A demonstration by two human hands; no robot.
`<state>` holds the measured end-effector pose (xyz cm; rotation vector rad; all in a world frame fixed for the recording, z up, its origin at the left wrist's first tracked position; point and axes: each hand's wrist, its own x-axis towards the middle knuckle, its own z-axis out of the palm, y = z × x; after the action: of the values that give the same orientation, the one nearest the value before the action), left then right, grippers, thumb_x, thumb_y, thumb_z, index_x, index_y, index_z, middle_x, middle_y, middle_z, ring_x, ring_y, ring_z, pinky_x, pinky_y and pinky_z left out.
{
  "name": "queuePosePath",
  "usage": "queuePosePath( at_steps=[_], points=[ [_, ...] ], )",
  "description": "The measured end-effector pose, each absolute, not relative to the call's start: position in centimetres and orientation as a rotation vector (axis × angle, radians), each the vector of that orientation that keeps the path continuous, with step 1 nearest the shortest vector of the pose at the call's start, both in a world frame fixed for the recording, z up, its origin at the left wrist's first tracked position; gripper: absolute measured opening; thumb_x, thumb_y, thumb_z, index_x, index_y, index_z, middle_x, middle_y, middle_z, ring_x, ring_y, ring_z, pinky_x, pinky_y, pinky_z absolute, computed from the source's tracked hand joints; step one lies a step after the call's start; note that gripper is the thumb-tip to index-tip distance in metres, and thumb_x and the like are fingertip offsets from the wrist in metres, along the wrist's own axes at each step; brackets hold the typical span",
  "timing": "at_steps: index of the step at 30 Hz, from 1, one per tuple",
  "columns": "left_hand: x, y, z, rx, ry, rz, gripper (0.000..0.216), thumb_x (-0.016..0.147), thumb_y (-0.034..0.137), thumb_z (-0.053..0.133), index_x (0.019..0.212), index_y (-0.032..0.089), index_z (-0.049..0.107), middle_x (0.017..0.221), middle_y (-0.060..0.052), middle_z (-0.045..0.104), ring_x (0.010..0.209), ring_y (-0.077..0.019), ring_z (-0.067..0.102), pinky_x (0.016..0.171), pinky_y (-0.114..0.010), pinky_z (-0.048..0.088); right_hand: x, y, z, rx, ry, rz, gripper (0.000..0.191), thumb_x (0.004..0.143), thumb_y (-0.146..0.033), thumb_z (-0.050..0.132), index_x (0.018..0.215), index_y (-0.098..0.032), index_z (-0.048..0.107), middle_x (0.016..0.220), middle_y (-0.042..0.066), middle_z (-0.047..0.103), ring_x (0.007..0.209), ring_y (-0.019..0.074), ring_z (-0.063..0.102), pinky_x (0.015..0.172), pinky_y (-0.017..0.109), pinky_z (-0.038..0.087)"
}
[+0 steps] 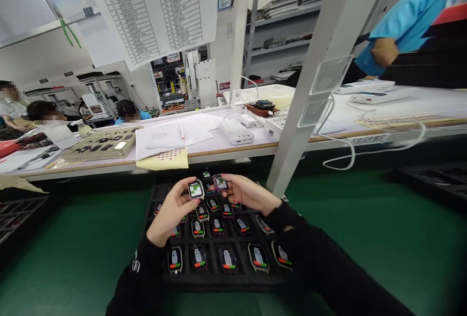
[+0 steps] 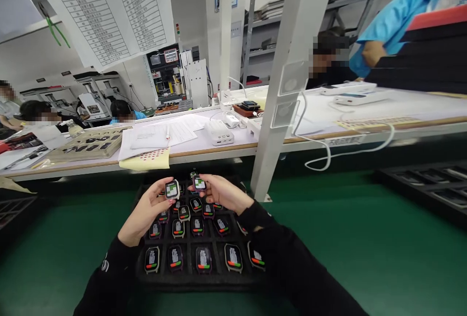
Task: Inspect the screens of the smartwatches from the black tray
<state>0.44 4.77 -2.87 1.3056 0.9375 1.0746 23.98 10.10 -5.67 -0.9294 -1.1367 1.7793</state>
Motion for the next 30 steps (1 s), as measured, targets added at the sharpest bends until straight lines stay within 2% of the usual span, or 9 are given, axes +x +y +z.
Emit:
queuePosePath(
  at_steps=[2, 4, 8, 12, 16, 19, 24, 27, 30],
  points=[
    [1.1, 4.4, -2.7, 1.280, 0.933, 1.095, 0.063, 0.079, 0.029, 0.081, 0.138, 0.023, 0.058, 0.134, -0.010, 0.061, 0.089, -0.0150, 0.066, 0.067, -0.023, 0.048, 23.5, 8.1, -4.9, -0.841, -1.137, 1.740, 0.026, 0.094, -0.034, 0.073, 0.109, -0.016, 0.063, 0.100, 0.011, 0.075, 0.064, 0.0145, 0.061, 0.042, 0.018, 0.041],
    [1.7, 4.0, -2.3, 1.270, 0.932, 1.100, 0.065, 0.081, 0.031, 0.080, 0.141, 0.022, 0.055, 0.134, -0.012, 0.062, 0.087, -0.0150, 0.067, 0.065, -0.023, 0.049, 23.2, 6.5, -4.3, -0.783, -1.147, 1.681, 0.048, 0.081, -0.034, 0.087, 0.118, -0.016, 0.062, 0.101, 0.010, 0.075, 0.067, 0.0146, 0.061, 0.045, 0.018, 0.044],
    [2.4, 3.0, -1.3, 1.310, 0.928, 1.168, 0.067, 0.080, 0.028, 0.082, 0.141, 0.027, 0.053, 0.142, -0.009, 0.059, 0.104, -0.0181, 0.068, 0.086, -0.027, 0.055, 22.7, 4.4, -3.1, -0.710, -1.162, 1.591, 0.067, 0.076, -0.039, 0.093, 0.129, -0.017, 0.058, 0.104, 0.009, 0.074, 0.072, 0.0142, 0.061, 0.051, 0.018, 0.049],
    [2.6, 2.4, -0.9, 1.389, 0.901, 1.317, 0.051, 0.083, 0.027, 0.080, 0.130, 0.029, 0.060, 0.135, -0.006, 0.064, 0.103, -0.0178, 0.069, 0.085, -0.027, 0.056, 22.2, 3.6, -2.3, -0.670, -1.201, 1.472, 0.061, 0.084, -0.040, 0.086, 0.132, -0.016, 0.057, 0.105, 0.009, 0.073, 0.073, 0.0138, 0.061, 0.053, 0.019, 0.049],
    [2.9, 2.5, -1.0, 1.424, 0.878, 1.328, 0.039, 0.090, 0.028, 0.074, 0.126, 0.028, 0.061, 0.132, -0.005, 0.065, 0.104, -0.0174, 0.068, 0.090, -0.028, 0.056, 21.7, 3.5, -2.0, -0.704, -1.266, 1.410, 0.057, 0.086, -0.034, 0.083, 0.132, -0.016, 0.056, 0.089, 0.004, 0.070, 0.072, 0.0146, 0.061, 0.055, 0.019, 0.049],
    [3.2, 3.0, -1.0, 1.431, 0.882, 1.359, 0.033, 0.090, 0.030, 0.074, 0.122, 0.027, 0.064, 0.125, -0.005, 0.067, 0.101, -0.0163, 0.068, 0.089, -0.027, 0.056, 21.6, 3.9, -2.1, -0.716, -1.258, 1.383, 0.055, 0.086, -0.042, 0.083, 0.129, -0.016, 0.059, 0.083, 0.002, 0.068, 0.067, 0.0141, 0.060, 0.053, 0.019, 0.047],
    [3.3, 3.4, -0.8, 1.424, 1.020, 1.409, 0.024, 0.097, 0.043, 0.064, 0.116, 0.028, 0.068, 0.099, 0.000, 0.066, 0.069, -0.0091, 0.057, 0.069, -0.022, 0.052, 21.6, 4.5, -2.4, -0.694, -1.131, 1.393, 0.058, 0.088, -0.064, 0.077, 0.119, -0.017, 0.065, 0.093, 0.007, 0.071, 0.062, 0.0133, 0.059, 0.048, 0.019, 0.044],
    [3.5, 3.2, -0.9, 1.442, 1.042, 1.397, 0.029, 0.101, 0.048, 0.057, 0.120, 0.029, 0.067, 0.085, 0.002, 0.060, 0.062, -0.0086, 0.048, 0.064, -0.021, 0.048, 21.7, 4.3, -2.4, -0.677, -1.126, 1.379, 0.055, 0.089, -0.061, 0.077, 0.122, -0.018, 0.066, 0.092, 0.007, 0.071, 0.062, 0.0142, 0.060, 0.046, 0.019, 0.043],
    [3.8, 2.8, -1.1, 1.450, 0.993, 1.403, 0.030, 0.101, 0.048, 0.056, 0.122, 0.029, 0.067, 0.090, 0.000, 0.063, 0.064, -0.0097, 0.049, 0.066, -0.023, 0.048, 21.9, 4.1, -2.3, -0.698, -1.136, 1.333, 0.045, 0.088, -0.050, 0.078, 0.120, -0.019, 0.069, 0.087, 0.004, 0.068, 0.055, 0.0114, 0.053, 0.042, 0.018, 0.038]
  ],
)
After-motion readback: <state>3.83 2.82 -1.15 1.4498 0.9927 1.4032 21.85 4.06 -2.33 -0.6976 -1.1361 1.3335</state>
